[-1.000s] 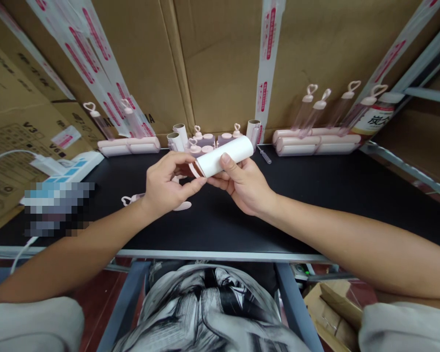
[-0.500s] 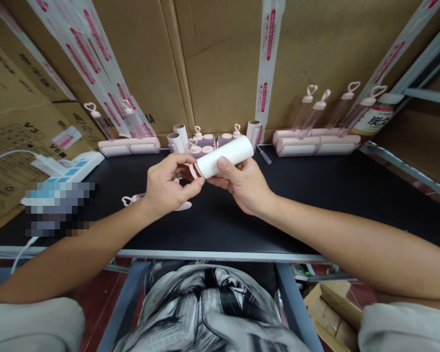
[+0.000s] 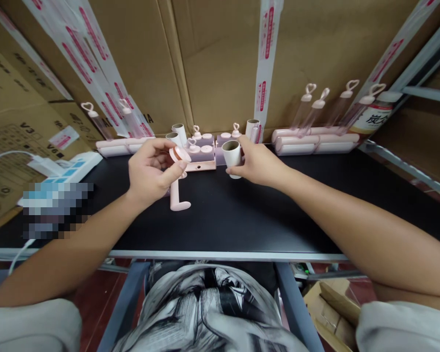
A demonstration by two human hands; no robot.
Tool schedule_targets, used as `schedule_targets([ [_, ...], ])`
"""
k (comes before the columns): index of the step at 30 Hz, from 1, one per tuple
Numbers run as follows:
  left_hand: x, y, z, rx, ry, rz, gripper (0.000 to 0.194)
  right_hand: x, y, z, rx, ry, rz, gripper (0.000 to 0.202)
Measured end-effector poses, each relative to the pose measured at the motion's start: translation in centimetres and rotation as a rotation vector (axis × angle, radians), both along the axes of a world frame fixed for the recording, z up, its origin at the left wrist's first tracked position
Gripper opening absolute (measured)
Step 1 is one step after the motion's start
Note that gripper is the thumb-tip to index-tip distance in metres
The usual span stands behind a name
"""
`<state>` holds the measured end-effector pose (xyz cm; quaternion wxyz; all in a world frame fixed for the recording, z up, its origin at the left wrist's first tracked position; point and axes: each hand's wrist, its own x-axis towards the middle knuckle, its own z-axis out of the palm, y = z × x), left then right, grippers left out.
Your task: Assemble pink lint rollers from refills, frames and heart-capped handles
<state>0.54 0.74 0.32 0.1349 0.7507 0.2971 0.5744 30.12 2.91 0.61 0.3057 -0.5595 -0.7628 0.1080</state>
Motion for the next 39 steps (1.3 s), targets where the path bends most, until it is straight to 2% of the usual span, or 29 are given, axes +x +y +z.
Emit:
schedule_targets([
  [2,-0.1,0.0,0.0,0.013,0.018,0.001,0.041,1.0,0.8,0.3,0.042,-0.045,-0.100,0.057],
  [6,0.1,-0.5,0.2,0.023,0.017,-0.006,0.038,4.2,3.1,1.3,0.142,-0.002,-0.317,0.054],
  [8,0.2,-0.7,0.3,0.014,0.014,-0.014,0.036,5.6,4.2,1.4,0.140,0.009,-0.371,0.053],
  [11,0.2,-0.7,0.3,0.008,0.015,-0.014,0.035,6.4,5.4,0.3,0.099,-0.006,-0.386,0.055],
  [17,0.2,-0.6,0.2,0.042,0.051,0.005,0.034,5.5,6.2,-2.5,0.028,-0.063,-0.349,0.055],
  [23,0.4,-0.7,0.1,0.023,0.051,-0.046,0.034,5.4,6.8,-3.6,0.035,-0.042,-0.350,0.048],
  [26,0.5,-0.8,0.0,0.001,0.048,-0.071,0.036,5.7,7.3,-3.7,-0.010,-0.099,-0.357,0.045],
  [29,0.5,-1.1,0.0,-0.025,0.085,-0.091,0.037,6.6,7.4,-3.0,-0.097,-0.158,-0.311,0.064],
  [31,0.5,-1.4,0.1,-0.044,0.118,-0.102,0.037,7.2,7.0,-1.9,-0.135,-0.206,-0.328,0.076],
  [33,0.5,-1.5,0.1,-0.064,0.146,-0.118,0.036,7.2,6.2,-0.4,-0.104,-0.275,-0.388,0.068],
  [35,0.6,-1.6,-0.1,-0.083,0.178,-0.134,0.035,6.2,4.6,1.2,0.006,-0.282,-0.402,0.046],
  [37,0.7,-1.7,-0.3,-0.087,0.231,-0.144,0.035,4.1,2.4,2.1,0.131,-0.143,-0.302,0.026],
  [38,0.8,-1.8,-0.4,-0.083,0.267,-0.141,0.036,2.8,1.2,2.2,0.173,-0.018,-0.194,0.025],
  [39,0.9,-2.0,-0.5,-0.077,0.309,-0.135,0.037,1.3,-0.1,2.1,0.128,0.090,-0.012,0.032],
])
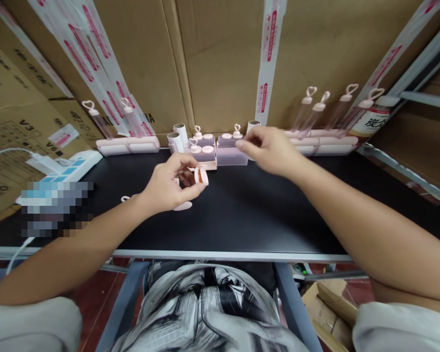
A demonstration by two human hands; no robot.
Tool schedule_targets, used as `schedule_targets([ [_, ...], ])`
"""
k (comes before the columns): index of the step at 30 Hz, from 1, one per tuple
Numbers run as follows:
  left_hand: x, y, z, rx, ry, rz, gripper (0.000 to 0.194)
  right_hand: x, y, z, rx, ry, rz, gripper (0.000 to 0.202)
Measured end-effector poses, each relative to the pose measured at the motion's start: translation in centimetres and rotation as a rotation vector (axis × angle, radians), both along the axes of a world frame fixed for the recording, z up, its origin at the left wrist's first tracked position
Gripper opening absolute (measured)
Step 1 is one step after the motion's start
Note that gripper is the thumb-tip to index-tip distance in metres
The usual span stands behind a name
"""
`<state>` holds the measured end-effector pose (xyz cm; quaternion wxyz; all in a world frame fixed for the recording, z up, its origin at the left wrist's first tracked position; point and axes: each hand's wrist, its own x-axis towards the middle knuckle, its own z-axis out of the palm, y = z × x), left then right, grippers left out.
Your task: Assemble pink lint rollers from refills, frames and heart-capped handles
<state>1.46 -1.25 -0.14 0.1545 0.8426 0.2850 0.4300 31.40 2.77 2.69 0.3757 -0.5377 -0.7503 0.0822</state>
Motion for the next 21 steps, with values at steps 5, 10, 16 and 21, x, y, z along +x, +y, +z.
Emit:
schedule_targets([
  [5,0.6,-1.1,-0.4,-0.006,0.189,0.067,0.035,-5.9,-5.0,-2.7,-0.280,0.344,0.546,0.053],
  [10,0.4,-0.9,-0.2,-0.046,0.184,0.111,0.038,-6.0,-4.5,-3.3,-0.406,0.422,0.518,0.052],
  [16,0.4,1.2,2.9,0.066,0.300,0.181,0.023,-1.5,1.6,-2.1,-0.045,0.284,0.040,0.025],
  [21,3.8,5.0,5.7,0.109,0.673,0.168,0.023,0.7,4.8,-3.1,-0.043,0.184,-0.196,0.022],
])
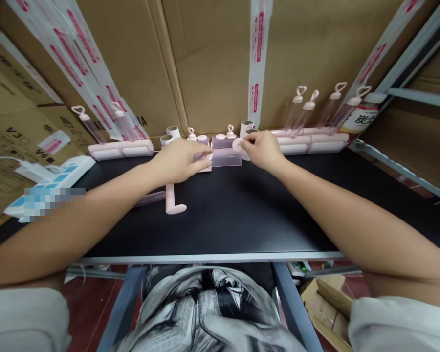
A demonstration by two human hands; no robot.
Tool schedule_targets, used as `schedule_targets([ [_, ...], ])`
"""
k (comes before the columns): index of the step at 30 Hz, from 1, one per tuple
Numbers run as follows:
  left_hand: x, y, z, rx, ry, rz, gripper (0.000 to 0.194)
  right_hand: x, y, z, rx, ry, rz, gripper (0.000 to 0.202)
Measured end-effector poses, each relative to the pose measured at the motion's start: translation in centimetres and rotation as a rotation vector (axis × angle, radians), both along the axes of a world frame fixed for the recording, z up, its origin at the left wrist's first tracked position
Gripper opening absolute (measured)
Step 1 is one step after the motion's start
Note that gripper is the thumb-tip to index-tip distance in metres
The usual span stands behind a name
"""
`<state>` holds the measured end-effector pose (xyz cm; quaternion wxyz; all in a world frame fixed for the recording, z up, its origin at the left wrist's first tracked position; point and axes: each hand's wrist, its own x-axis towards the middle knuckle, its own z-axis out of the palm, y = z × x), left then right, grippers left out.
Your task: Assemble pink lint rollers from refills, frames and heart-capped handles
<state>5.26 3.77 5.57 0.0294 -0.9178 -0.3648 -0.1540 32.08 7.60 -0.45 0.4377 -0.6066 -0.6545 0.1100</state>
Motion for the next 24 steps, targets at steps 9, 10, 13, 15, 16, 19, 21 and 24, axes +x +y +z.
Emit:
schedule_targets([
  [9,7.5,6.3,0.8,-0.078,0.315,0.109,0.046,-0.9,1.2,-1.8,-0.061,-0.028,-0.057,0.020],
  [10,7.8,6.6,0.8,-0.081,0.344,0.112,0.043,-0.9,1.4,-2.1,-0.046,-0.007,-0.057,0.018],
  [13,8.2,7.7,0.5,-0.081,0.393,0.110,0.035,-1.0,1.9,-2.8,-0.003,0.051,-0.070,0.020],
  [15,8.2,8.3,0.2,-0.071,0.373,0.104,0.033,-1.1,2.1,-3.2,0.023,0.042,-0.072,0.017],
  [16,8.1,8.6,0.1,-0.065,0.356,0.101,0.033,-1.1,2.1,-3.2,0.033,0.027,-0.066,0.015],
  [19,7.9,9.1,-0.3,-0.064,0.318,0.101,0.029,-1.3,1.8,-3.3,0.052,-0.027,-0.041,0.021],
  [21,7.9,9.3,-0.4,-0.064,0.310,0.097,0.026,-1.3,1.5,-3.1,0.053,-0.070,-0.043,0.026],
  [24,7.9,9.4,-0.4,-0.066,0.296,0.080,0.022,-1.4,1.0,-3.0,0.051,-0.138,-0.055,0.026],
])
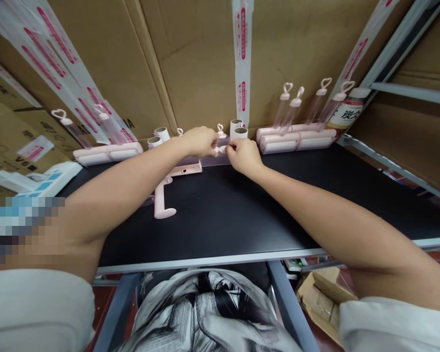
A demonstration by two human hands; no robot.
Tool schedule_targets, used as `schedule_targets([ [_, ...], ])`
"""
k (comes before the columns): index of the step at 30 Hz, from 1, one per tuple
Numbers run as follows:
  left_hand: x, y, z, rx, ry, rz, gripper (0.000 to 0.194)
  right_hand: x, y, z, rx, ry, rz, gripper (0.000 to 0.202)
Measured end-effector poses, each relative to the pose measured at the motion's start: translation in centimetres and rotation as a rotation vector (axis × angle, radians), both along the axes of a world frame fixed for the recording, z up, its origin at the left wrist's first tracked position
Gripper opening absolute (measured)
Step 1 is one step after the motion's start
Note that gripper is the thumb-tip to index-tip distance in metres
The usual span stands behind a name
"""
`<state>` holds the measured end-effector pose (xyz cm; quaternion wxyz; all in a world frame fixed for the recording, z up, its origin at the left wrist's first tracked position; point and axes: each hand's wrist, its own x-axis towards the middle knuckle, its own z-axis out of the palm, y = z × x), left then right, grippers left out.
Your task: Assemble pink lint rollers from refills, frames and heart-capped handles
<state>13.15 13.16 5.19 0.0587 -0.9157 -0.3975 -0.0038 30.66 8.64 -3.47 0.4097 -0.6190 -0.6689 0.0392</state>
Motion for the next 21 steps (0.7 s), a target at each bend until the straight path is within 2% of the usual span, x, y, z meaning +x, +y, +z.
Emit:
schedule_targets([
  [7,-0.3,-0.2,0.4,-0.035,-0.004,-0.010,0.026,0.0,-0.1,0.0,0.004,-0.040,0.020,0.027],
  [11,-1.5,-1.4,1.8,0.030,-0.064,-0.019,0.036,0.1,0.0,0.1,-0.023,-0.044,0.024,0.029],
  [16,-4.9,-4.2,4.4,0.095,-0.268,-0.022,0.025,0.2,0.1,-0.2,0.007,-0.053,0.020,0.028],
  [21,-9.8,-7.7,6.2,0.106,-0.403,0.039,0.028,0.4,0.5,-0.6,0.009,-0.021,0.015,0.029],
])
